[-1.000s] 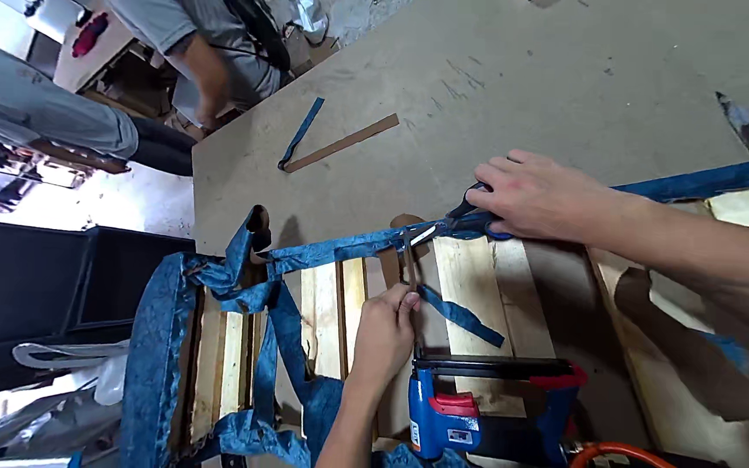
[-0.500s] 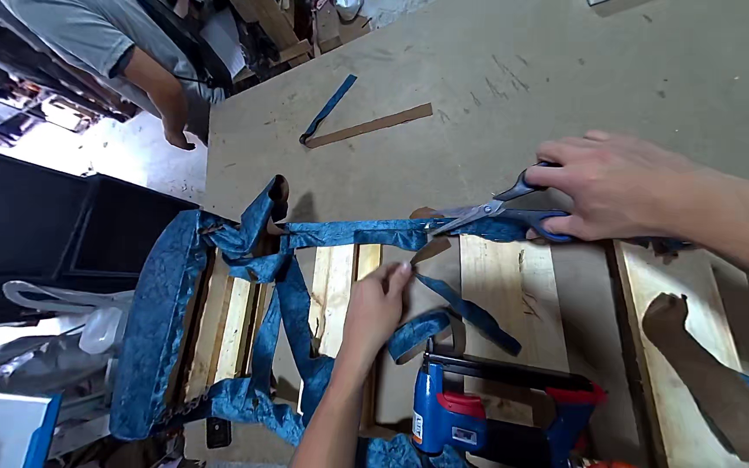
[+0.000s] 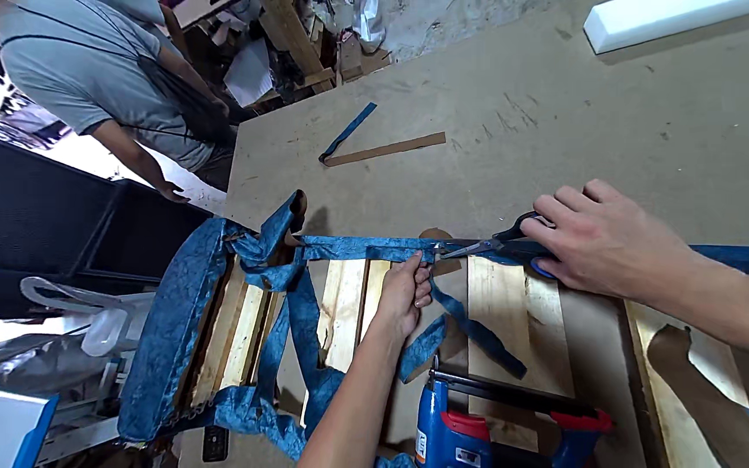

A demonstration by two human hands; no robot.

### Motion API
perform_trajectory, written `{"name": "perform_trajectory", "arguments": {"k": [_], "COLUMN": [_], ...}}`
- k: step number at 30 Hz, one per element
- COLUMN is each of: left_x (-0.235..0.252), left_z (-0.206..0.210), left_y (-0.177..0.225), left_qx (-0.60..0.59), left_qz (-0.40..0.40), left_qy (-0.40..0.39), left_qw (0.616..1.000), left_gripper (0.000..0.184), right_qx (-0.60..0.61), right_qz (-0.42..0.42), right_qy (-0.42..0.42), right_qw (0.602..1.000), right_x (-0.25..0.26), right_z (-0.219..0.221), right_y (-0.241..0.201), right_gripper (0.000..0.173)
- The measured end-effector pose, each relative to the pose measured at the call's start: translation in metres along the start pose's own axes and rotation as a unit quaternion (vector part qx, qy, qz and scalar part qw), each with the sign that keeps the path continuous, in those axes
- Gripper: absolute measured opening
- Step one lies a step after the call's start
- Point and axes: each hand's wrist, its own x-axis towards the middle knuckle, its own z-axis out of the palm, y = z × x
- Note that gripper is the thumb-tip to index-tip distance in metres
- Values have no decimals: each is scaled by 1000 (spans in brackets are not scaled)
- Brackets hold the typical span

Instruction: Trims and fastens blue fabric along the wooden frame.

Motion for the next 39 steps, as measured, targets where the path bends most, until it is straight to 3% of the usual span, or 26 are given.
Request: {"name": "perform_trajectory", "arguments": {"k": [6,11,19,25,31,35,39], "left_x": [-6,-5,-6,-3,-6,-11,-20], "left_z": [12,15,12,12,9,1,-12], "left_y": [-3,-17,-27,-22,-23,-22,-10], "left_qx": [-43,-99,-142,-121,-71,-54,-67], "left_qz": [15,56,101,142,180,197,205], "left_qy": [59,56,20,15,-3,-26,-65], "left_qw": [997,992,984,982,981,979,974], "left_gripper": [26,25,26,30,28,28,27], "right_qx": [-5,-20,-12,0,8,19,40], "right_qz": [-68,-90,-70,-50,-7,-36,-30], "right_qy": [42,40,33,23,4,9,15], "right_qw": [997,995,997,999,1000,999,999], "right_x": [23,42,36,55,68,71,70], "right_z": [7,11,24,27,31,36,43], "right_y": [-8,-20,-40,-55,-66,-58,-56], "right_gripper": [16,4,22,12,15,8,17]}}
